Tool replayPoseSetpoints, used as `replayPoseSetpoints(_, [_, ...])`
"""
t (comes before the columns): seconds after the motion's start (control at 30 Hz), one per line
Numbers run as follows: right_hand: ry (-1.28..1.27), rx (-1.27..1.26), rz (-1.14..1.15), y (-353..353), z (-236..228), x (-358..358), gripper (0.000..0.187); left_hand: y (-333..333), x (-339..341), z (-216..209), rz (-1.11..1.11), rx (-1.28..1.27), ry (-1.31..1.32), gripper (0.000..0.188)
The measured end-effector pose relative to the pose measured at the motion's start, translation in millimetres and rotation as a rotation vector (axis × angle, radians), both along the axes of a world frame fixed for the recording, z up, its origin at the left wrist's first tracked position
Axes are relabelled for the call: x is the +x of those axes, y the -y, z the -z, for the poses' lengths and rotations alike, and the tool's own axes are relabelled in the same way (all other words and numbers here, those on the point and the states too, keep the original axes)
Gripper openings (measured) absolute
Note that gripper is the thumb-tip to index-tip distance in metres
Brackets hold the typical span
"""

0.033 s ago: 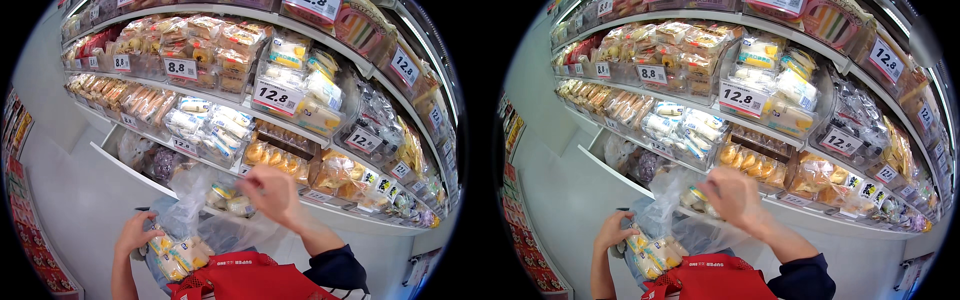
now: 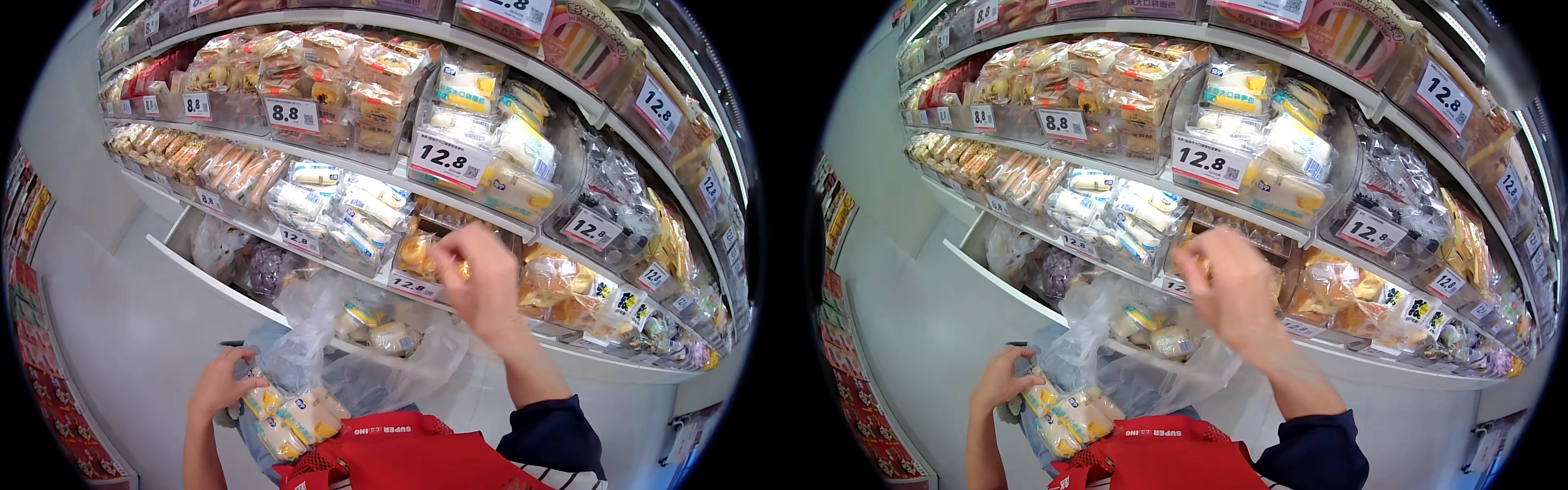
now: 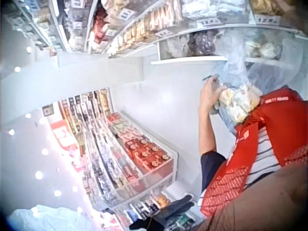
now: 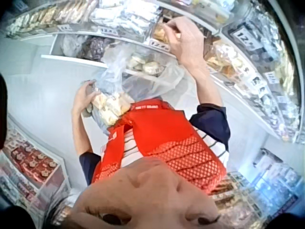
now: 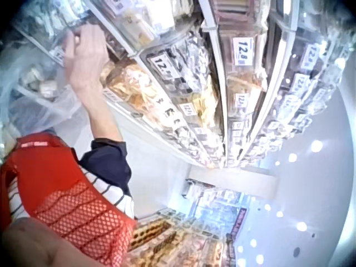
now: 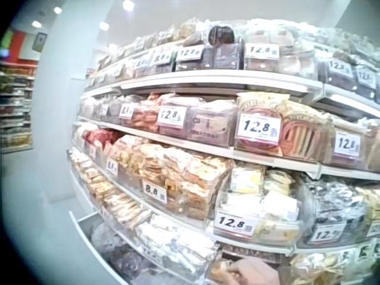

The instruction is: The person repeatedly takes packaged bread rolls from a plastic bag and places them onto a refrigerated display shelf in a store. They handle the items one at a time, arranging them in rows on the shelf.

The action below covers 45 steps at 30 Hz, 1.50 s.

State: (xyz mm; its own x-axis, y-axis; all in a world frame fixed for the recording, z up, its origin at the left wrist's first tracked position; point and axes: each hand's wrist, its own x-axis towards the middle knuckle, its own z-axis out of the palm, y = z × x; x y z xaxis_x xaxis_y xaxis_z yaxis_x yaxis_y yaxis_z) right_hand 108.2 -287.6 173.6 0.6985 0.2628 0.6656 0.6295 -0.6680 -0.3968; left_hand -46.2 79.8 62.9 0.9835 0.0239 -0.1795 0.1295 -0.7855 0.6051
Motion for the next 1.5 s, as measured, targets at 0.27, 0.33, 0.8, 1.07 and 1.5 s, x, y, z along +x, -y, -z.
replayPoseSetpoints(0.27, [-0.657,-0.559,0.485,84,-129,114,0.055,15,3,-15,0.011,0.055,0.078,0.05])
replayPoseSetpoints(0.33, [-0.238,-0.694,0.415,118,-101,140,0.051,15,4,-16,0.017,0.05,0.099,0.05])
replayPoseSetpoints(0.8, [-1.006,0.672,-0.648,-23,-52,5,0.075,38,-13,-84,-0.111,-0.204,0.254,0.06])
replayPoseSetpoints(1.07, [-2.559,1.316,-1.332,-118,86,-95,0.058,62,-4,-91,-0.004,-0.69,0.078,0.059])
replayPoseSetpoints(1.5, [-1.597,0.463,-1.17,-96,56,-90,0.065,45,-18,-60,-0.171,-0.849,0.114,0.006])
